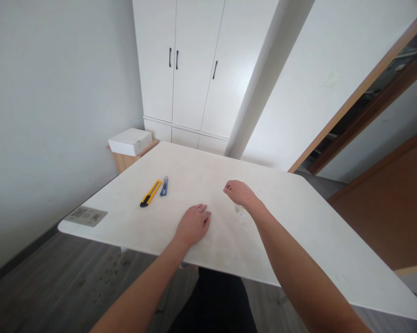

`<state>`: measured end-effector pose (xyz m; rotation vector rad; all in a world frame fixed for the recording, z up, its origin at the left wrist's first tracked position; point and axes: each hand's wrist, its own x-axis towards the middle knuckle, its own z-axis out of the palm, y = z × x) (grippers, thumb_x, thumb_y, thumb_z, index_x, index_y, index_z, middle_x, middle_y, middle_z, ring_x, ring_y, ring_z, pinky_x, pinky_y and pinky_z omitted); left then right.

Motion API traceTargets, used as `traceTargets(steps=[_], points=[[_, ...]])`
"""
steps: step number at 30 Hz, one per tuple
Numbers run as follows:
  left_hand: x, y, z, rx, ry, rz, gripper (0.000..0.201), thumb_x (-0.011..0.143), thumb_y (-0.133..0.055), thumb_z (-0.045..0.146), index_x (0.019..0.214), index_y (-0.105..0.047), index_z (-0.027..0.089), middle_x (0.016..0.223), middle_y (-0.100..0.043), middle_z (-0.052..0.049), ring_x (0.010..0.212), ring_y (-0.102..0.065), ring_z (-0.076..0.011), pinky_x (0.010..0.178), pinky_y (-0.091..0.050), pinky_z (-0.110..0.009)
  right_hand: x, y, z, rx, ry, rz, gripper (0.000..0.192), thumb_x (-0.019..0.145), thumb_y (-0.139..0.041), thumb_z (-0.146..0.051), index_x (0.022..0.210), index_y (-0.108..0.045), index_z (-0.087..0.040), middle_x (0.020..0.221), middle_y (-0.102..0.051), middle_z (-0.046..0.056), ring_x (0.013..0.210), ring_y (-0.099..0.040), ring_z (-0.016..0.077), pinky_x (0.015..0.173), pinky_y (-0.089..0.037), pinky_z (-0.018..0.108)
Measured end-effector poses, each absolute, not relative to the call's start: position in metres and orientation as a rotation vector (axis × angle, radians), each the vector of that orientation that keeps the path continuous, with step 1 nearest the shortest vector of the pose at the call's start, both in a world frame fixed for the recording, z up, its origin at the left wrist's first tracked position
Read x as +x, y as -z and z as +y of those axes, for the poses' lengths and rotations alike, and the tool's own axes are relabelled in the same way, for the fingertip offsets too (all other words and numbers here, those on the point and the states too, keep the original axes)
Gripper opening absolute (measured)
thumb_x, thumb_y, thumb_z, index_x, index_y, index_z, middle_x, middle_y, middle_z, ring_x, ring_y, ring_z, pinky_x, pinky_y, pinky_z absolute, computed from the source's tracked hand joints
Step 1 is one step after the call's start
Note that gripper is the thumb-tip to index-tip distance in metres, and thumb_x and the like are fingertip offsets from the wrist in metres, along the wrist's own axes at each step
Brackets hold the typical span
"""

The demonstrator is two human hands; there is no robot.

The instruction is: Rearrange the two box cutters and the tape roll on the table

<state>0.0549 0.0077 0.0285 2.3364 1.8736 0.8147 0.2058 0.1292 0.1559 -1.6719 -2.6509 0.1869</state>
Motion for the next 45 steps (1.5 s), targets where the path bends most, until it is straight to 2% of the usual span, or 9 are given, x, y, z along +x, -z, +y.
traceTargets(steps=[6,9,13,16,29,35,37,41,45], points=[[0.055,-0.026,0.009,2.346,-0.818,1.856,0.03,0.095,-0.048,0.026,0.11,-0.073,0.021,0.132,-0.064,-0.011,0.124,-0.057,-0.0254,0.109,-0.042,-0.042,0.242,-0.159,0.138,-1.86,-0.231,-2.572,0.021,0.094,-0.05,-0.029,0.096,-0.068,-0.018,0.109,-0.07,0.009,0.098,-0.063,0.0214,0.074,-0.041,0.028],[0.054,-0.025,0.009,2.36,-0.826,1.847,0.03,0.095,-0.048,0.026,0.112,-0.072,0.02,0.132,-0.064,-0.012,0.124,-0.057,-0.0256,0.109,-0.042,-0.043,0.26,-0.16,0.136,-1.931,-0.256,-2.547,0.025,0.093,-0.052,-0.032,0.108,-0.067,-0.019,0.114,-0.068,0.01,0.1,-0.063,0.0218,0.076,-0.043,0.028],[0.054,-0.023,0.01,2.37,-0.811,1.853,0.031,0.095,-0.048,0.027,0.114,-0.072,0.019,0.132,-0.064,-0.012,0.125,-0.057,-0.0255,0.11,-0.041,-0.043,0.281,-0.148,0.131,-1.987,-0.391,-2.624,0.062,0.082,-0.068,-0.039,0.139,-0.05,-0.024,0.134,-0.053,0.013,0.102,-0.062,0.0235,0.074,-0.046,0.029],[0.054,-0.023,0.011,2.368,-0.799,1.867,0.032,0.095,-0.049,0.028,0.115,-0.072,0.019,0.132,-0.064,-0.012,0.124,-0.057,-0.0254,0.11,-0.041,-0.042,0.288,-0.133,0.129,-1.927,-0.476,-2.758,0.077,0.075,-0.075,-0.036,0.144,-0.042,-0.028,0.138,-0.049,0.012,0.103,-0.062,0.0242,0.073,-0.046,0.028],[0.054,-0.026,0.01,2.4,-0.77,1.875,0.033,0.095,-0.047,0.026,0.115,-0.072,0.018,0.13,-0.065,-0.013,0.123,-0.059,-0.0252,0.109,-0.043,-0.042,0.287,-0.114,0.136,-1.756,-0.181,-2.958,0.048,0.08,-0.071,-0.031,0.126,-0.058,-0.031,0.122,-0.062,0.007,0.107,-0.063,0.0264,0.074,-0.046,0.03],[0.054,-0.026,0.011,2.397,-0.761,1.883,0.034,0.095,-0.046,0.027,0.115,-0.072,0.019,0.132,-0.064,-0.012,0.124,-0.058,-0.0249,0.11,-0.043,-0.042,0.282,-0.114,0.135,-1.683,-0.074,-3.041,0.044,0.08,-0.068,-0.028,0.124,-0.059,-0.029,0.122,-0.063,0.009,0.105,-0.064,0.0271,0.073,-0.047,0.032],[0.054,-0.025,0.011,2.393,-0.765,1.885,0.034,0.096,-0.046,0.027,0.115,-0.072,0.019,0.131,-0.065,-0.011,0.124,-0.058,-0.0242,0.11,-0.042,-0.042,0.281,-0.117,0.134,-1.704,-0.105,-3.054,0.049,0.079,-0.071,-0.029,0.126,-0.058,-0.029,0.124,-0.062,0.01,0.107,-0.064,0.028,0.076,-0.048,0.033],[0.052,-0.024,0.012,2.382,-0.78,1.875,0.034,0.095,-0.046,0.028,0.115,-0.072,0.021,0.131,-0.065,-0.01,0.124,-0.058,-0.0235,0.11,-0.043,-0.042,0.289,-0.136,0.14,-1.805,-0.314,-2.995,0.082,0.071,-0.081,-0.033,0.144,-0.043,-0.031,0.136,-0.056,0.012,0.118,-0.059,0.0311,0.086,-0.048,0.035],[0.052,-0.023,0.012,2.375,-0.802,1.852,0.035,0.095,-0.044,0.028,0.114,-0.072,0.02,0.13,-0.065,-0.011,0.124,-0.058,-0.0239,0.11,-0.043,-0.043,0.311,-0.166,0.153,-1.864,-0.359,-2.843,0.079,0.077,-0.075,-0.03,0.148,-0.039,-0.029,0.141,-0.053,0.012,0.12,-0.057,0.0303,0.091,-0.046,0.037]])
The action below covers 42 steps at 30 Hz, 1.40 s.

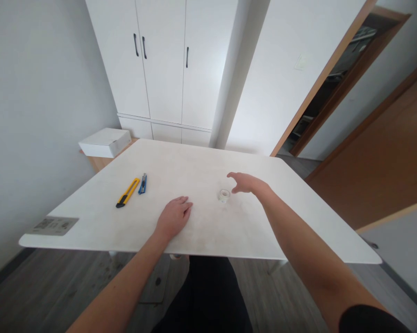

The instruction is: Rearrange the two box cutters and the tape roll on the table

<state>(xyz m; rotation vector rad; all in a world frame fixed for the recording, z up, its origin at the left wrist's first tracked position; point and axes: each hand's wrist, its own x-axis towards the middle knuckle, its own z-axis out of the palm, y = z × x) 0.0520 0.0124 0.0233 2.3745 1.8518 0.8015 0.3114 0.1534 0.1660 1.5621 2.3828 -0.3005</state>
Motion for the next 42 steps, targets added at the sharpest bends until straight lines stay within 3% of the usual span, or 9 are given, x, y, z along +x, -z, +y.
traceTargets(steps=[7,14,20,27,32,42], points=[[0.052,-0.024,0.012,2.396,-0.796,1.848,0.036,0.095,-0.044,0.028,0.114,-0.073,0.019,0.129,-0.066,-0.012,0.122,-0.059,-0.0247,0.11,-0.043,-0.043,0.322,-0.19,0.155,1.62,0.303,2.353,0.065,0.082,-0.069,-0.027,0.143,-0.047,-0.03,0.138,-0.056,0.01,0.109,-0.062,0.0278,0.083,-0.049,0.035],[0.051,-0.023,0.013,2.423,-0.785,1.859,0.037,0.096,-0.043,0.03,0.114,-0.073,0.018,0.129,-0.066,-0.012,0.122,-0.06,-0.0248,0.11,-0.044,-0.042,0.29,-0.139,0.133,1.379,0.311,2.411,0.074,0.076,-0.077,-0.035,0.143,-0.046,-0.029,0.137,-0.055,0.012,0.116,-0.059,0.0302,0.086,-0.049,0.035],[0.049,-0.019,0.014,2.428,-0.802,1.83,0.039,0.096,-0.041,0.033,0.114,-0.073,0.019,0.129,-0.066,-0.012,0.122,-0.06,-0.0253,0.109,-0.044,-0.043,0.286,-0.105,0.136,1.347,0.188,2.439,0.051,0.078,-0.073,-0.036,0.127,-0.059,-0.03,0.127,-0.06,0.011,0.109,-0.063,0.029,0.077,-0.05,0.033],[0.047,-0.012,0.018,2.43,-0.84,1.816,0.04,0.095,-0.041,0.038,0.112,-0.074,0.021,0.129,-0.066,-0.011,0.121,-0.06,-0.0266,0.109,-0.044,-0.046,0.399,-0.121,0.173,1.775,0.102,2.168,0.05,0.074,-0.074,-0.029,0.123,-0.063,-0.032,0.124,-0.065,0.005,0.106,-0.063,0.0251,0.077,-0.049,0.031],[0.048,-0.011,0.019,2.45,-0.834,1.834,0.041,0.096,-0.04,0.037,0.111,-0.074,0.02,0.127,-0.067,-0.012,0.12,-0.061,-0.0272,0.108,-0.045,-0.046,0.484,-0.126,0.19,1.972,0.073,2.0,0.048,0.073,-0.071,-0.023,0.121,-0.065,-0.026,0.117,-0.068,0.008,0.098,-0.064,0.0265,0.071,-0.049,0.032],[0.047,-0.012,0.018,2.437,-0.859,1.818,0.041,0.094,-0.041,0.038,0.11,-0.074,0.02,0.127,-0.067,-0.011,0.119,-0.062,-0.0275,0.108,-0.046,-0.046,0.508,-0.108,0.195,1.953,0.231,2.077,0.042,0.071,-0.07,-0.024,0.114,-0.068,-0.024,0.108,-0.07,0.005,0.089,-0.064,0.0216,0.066,-0.046,0.027]])
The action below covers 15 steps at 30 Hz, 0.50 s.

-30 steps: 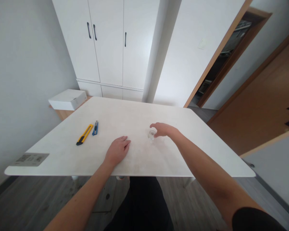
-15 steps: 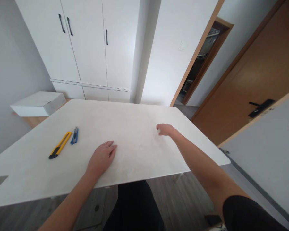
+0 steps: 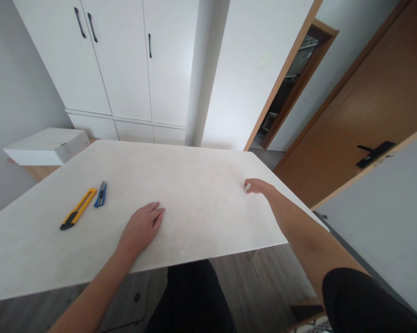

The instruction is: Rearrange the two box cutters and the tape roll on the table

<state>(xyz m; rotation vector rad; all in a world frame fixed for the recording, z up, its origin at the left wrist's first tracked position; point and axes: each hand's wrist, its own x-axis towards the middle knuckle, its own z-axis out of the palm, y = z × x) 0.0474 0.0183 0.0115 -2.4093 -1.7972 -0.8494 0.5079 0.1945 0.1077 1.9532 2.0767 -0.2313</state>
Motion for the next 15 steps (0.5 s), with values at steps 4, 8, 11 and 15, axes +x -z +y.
traceTargets(steps=[4,8,11,15], points=[[0.047,-0.011,0.019,-2.412,0.854,-1.797,0.041,0.094,-0.041,0.038,0.11,-0.074,0.02,0.127,-0.067,-0.011,0.119,-0.062,-0.0281,0.107,-0.046,-0.047,0.495,-0.109,0.198,1.922,0.266,2.123,0.044,0.072,-0.071,-0.028,0.116,-0.066,-0.027,0.108,-0.069,0.004,0.091,-0.063,0.0213,0.069,-0.046,0.027],[0.047,-0.011,0.019,-2.409,0.822,-1.792,0.041,0.095,-0.04,0.038,0.111,-0.074,0.02,0.127,-0.067,-0.011,0.119,-0.062,-0.0275,0.108,-0.046,-0.046,0.476,-0.107,0.202,1.89,0.22,2.136,0.046,0.073,-0.072,-0.031,0.119,-0.065,-0.029,0.108,-0.069,0.003,0.092,-0.063,0.021,0.072,-0.046,0.027],[0.046,-0.011,0.018,-2.403,0.784,-1.789,0.041,0.096,-0.04,0.037,0.112,-0.073,0.019,0.128,-0.066,-0.012,0.12,-0.061,-0.0267,0.109,-0.045,-0.044,0.467,-0.106,0.203,1.838,0.232,2.134,0.046,0.072,-0.074,-0.03,0.118,-0.065,-0.028,0.109,-0.069,0.003,0.093,-0.063,0.0211,0.074,-0.047,0.028],[0.046,-0.01,0.019,-2.412,0.772,-1.782,0.041,0.096,-0.04,0.035,0.113,-0.073,0.018,0.128,-0.066,-0.013,0.12,-0.061,-0.0269,0.108,-0.045,-0.044,0.465,-0.109,0.199,1.819,0.243,2.096,0.048,0.075,-0.072,-0.03,0.122,-0.063,-0.028,0.111,-0.068,0.004,0.093,-0.064,0.0214,0.074,-0.047,0.028]])
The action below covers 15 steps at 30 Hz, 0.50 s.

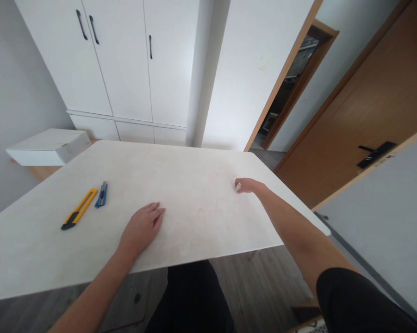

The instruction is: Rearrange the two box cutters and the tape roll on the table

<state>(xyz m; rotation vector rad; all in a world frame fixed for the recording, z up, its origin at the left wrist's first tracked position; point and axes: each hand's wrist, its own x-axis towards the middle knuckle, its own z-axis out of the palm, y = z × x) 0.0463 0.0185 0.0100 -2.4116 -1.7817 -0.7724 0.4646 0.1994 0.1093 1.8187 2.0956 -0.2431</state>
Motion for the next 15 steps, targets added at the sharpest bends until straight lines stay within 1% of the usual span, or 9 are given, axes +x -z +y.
traceTargets(steps=[2,4,6,7,9,11,13,15], points=[[0.047,-0.01,0.019,-2.405,0.772,-1.791,0.04,0.096,-0.041,0.035,0.113,-0.073,0.018,0.128,-0.066,-0.013,0.12,-0.061,-0.0269,0.108,-0.045,-0.044,0.464,-0.114,0.195,1.823,0.243,2.073,0.052,0.076,-0.073,-0.033,0.126,-0.06,-0.028,0.118,-0.066,0.005,0.098,-0.064,0.023,0.075,-0.048,0.029],[0.048,-0.012,0.019,-2.395,0.772,-1.801,0.039,0.095,-0.042,0.034,0.113,-0.073,0.018,0.128,-0.066,-0.013,0.12,-0.061,-0.0266,0.108,-0.045,-0.043,0.46,-0.121,0.189,1.832,0.239,2.032,0.064,0.073,-0.076,-0.037,0.132,-0.055,-0.028,0.127,-0.062,0.009,0.106,-0.062,0.0269,0.078,-0.049,0.033],[0.05,-0.015,0.017,-2.391,0.768,-1.811,0.037,0.095,-0.043,0.031,0.112,-0.073,0.018,0.128,-0.066,-0.013,0.119,-0.061,-0.0262,0.108,-0.045,-0.043,0.448,-0.129,0.186,1.849,0.183,1.983,0.075,0.071,-0.079,-0.039,0.138,-0.048,-0.025,0.133,-0.057,0.014,0.112,-0.06,0.0309,0.08,-0.049,0.036],[0.051,-0.017,0.015,-2.389,0.766,-1.819,0.037,0.095,-0.043,0.029,0.112,-0.073,0.018,0.127,-0.067,-0.013,0.119,-0.061,-0.0261,0.108,-0.045,-0.043,0.438,-0.133,0.185,1.862,0.122,1.971,0.076,0.072,-0.078,-0.038,0.139,-0.047,-0.022,0.134,-0.055,0.016,0.113,-0.059,0.0322,0.081,-0.049,0.037],[0.054,-0.021,0.013,-2.4,0.763,-1.84,0.035,0.095,-0.044,0.027,0.113,-0.073,0.017,0.128,-0.066,-0.013,0.12,-0.06,-0.0253,0.108,-0.044,-0.041,0.407,-0.142,0.185,1.885,-0.03,2.029,0.066,0.078,-0.073,-0.036,0.137,-0.047,-0.019,0.131,-0.054,0.019,0.113,-0.06,0.0321,0.082,-0.048,0.038],[0.056,-0.025,0.011,-2.39,0.791,-1.866,0.033,0.095,-0.046,0.025,0.112,-0.073,0.018,0.128,-0.066,-0.013,0.12,-0.06,-0.0246,0.109,-0.043,-0.041,0.361,-0.15,0.184,1.871,-0.12,2.207,0.049,0.087,-0.063,-0.032,0.133,-0.051,-0.017,0.127,-0.057,0.018,0.112,-0.061,0.0291,0.085,-0.047,0.036],[0.057,-0.027,0.01,-2.376,0.82,-1.875,0.031,0.095,-0.047,0.026,0.11,-0.073,0.02,0.128,-0.066,-0.011,0.12,-0.06,-0.0237,0.108,-0.043,-0.041,0.3,-0.156,0.177,1.765,-0.08,2.447,0.035,0.093,-0.054,-0.029,0.125,-0.057,-0.016,0.122,-0.063,0.015,0.11,-0.061,0.0252,0.087,-0.045,0.034],[0.057,-0.028,0.009,-2.359,0.851,-1.894,0.029,0.095,-0.048,0.025,0.11,-0.073,0.02,0.129,-0.066,-0.01,0.121,-0.059,-0.0233,0.108,-0.043,-0.041,0.23,-0.157,0.16,1.559,0.046,2.663,0.027,0.094,-0.05,-0.026,0.113,-0.065,-0.015,0.114,-0.069,0.012,0.106,-0.063,0.0227,0.087,-0.045,0.031]])
